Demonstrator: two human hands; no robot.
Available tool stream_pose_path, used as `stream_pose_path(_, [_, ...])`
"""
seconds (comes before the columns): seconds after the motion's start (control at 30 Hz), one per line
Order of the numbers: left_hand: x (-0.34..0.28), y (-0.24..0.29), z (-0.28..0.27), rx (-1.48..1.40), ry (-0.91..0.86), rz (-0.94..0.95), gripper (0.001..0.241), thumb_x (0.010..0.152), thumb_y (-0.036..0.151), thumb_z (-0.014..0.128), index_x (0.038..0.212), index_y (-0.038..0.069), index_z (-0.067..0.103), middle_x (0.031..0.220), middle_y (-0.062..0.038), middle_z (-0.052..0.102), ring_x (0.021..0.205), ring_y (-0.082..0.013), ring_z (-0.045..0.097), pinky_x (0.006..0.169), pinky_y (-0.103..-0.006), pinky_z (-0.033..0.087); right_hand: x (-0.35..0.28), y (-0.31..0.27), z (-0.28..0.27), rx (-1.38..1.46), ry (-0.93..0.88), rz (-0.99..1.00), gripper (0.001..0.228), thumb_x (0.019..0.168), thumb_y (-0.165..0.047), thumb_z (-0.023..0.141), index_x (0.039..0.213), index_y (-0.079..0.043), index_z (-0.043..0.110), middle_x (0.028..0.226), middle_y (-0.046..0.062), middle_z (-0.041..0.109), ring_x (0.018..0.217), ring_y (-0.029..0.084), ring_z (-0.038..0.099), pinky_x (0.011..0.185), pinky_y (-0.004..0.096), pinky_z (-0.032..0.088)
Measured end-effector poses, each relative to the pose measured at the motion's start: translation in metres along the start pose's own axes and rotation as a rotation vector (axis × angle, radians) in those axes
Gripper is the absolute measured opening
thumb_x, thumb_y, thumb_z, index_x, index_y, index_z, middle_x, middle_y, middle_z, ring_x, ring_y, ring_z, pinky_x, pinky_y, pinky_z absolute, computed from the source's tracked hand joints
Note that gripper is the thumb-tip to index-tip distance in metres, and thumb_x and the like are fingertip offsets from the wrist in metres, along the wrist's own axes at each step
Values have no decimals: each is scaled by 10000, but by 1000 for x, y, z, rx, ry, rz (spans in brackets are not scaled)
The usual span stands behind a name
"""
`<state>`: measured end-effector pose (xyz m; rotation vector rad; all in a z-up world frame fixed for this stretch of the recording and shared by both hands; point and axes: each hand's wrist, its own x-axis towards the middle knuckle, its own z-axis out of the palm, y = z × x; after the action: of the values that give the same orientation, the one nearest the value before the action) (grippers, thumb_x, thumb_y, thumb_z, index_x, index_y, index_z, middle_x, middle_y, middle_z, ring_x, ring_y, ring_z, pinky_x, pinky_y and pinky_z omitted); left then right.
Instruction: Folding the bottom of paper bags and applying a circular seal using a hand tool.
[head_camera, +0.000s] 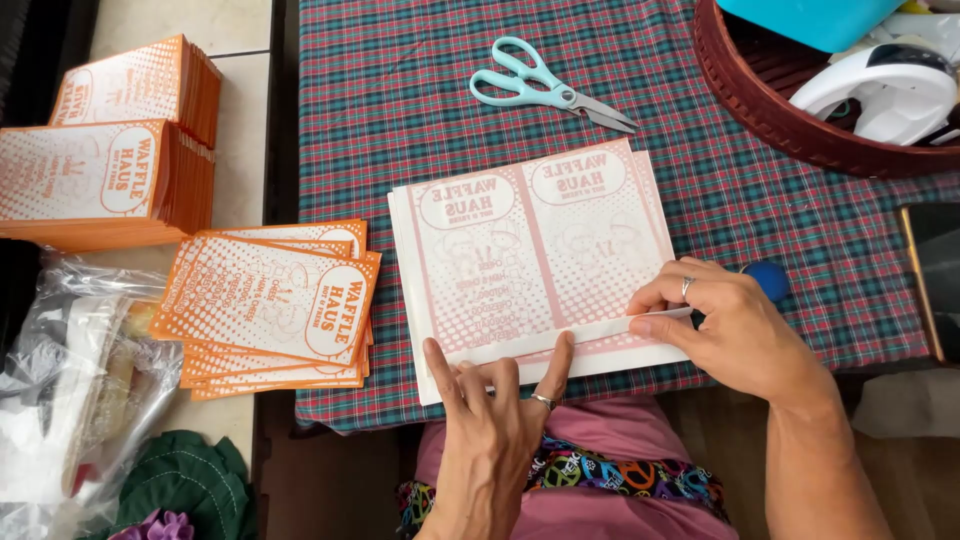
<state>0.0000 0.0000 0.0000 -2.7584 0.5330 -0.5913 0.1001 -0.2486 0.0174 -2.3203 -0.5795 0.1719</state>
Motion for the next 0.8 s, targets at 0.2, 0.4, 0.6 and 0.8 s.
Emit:
stream_pose_path(0.2, [0, 2, -2, 46, -38, 2, 998, 885, -183, 528, 1660, 318, 146, 819, -121, 456, 644, -294, 483, 1102, -727, 401, 1, 0, 1, -8, 21, 19, 97, 844, -160, 793, 905, -86, 783, 863, 5, 747, 839, 149, 697, 761, 307, 542])
stream_pose_path(0.4, [0, 4, 0, -11, -23, -26, 940, 900, -158, 516, 1648, 321, 210, 820, -125, 450, 656, -320, 488, 1102, -749, 379, 2, 2, 1, -6, 16, 31, 84, 831, -191, 807, 877, -122, 794, 819, -25, 742, 723, 125, 613, 696, 289, 519])
stream_pose_path(0.6, [-1, 8, -1, -15, -36, -56, 859, 951, -128, 453, 1644, 320, 214, 826, -163, 474, 761, -410, 566, 1089, -765, 376, 2, -6, 2, -42, 15, 229, 108, 786, -185, 845, 865, -133, 795, 868, -38, 773, 810, 117, 666, 796, 277, 532])
stream_pose_path(0.8, [-2, 10, -5, -34, -137, -41, 771, 972, 35, 423, 1650, 349, 234, 876, -211, 518, 851, -483, 585, 1101, -774, 334, -1, -5, 5, -84, 47, 172, 91, 794, -177, 836, 844, -130, 777, 843, -30, 754, 803, 123, 648, 792, 289, 503])
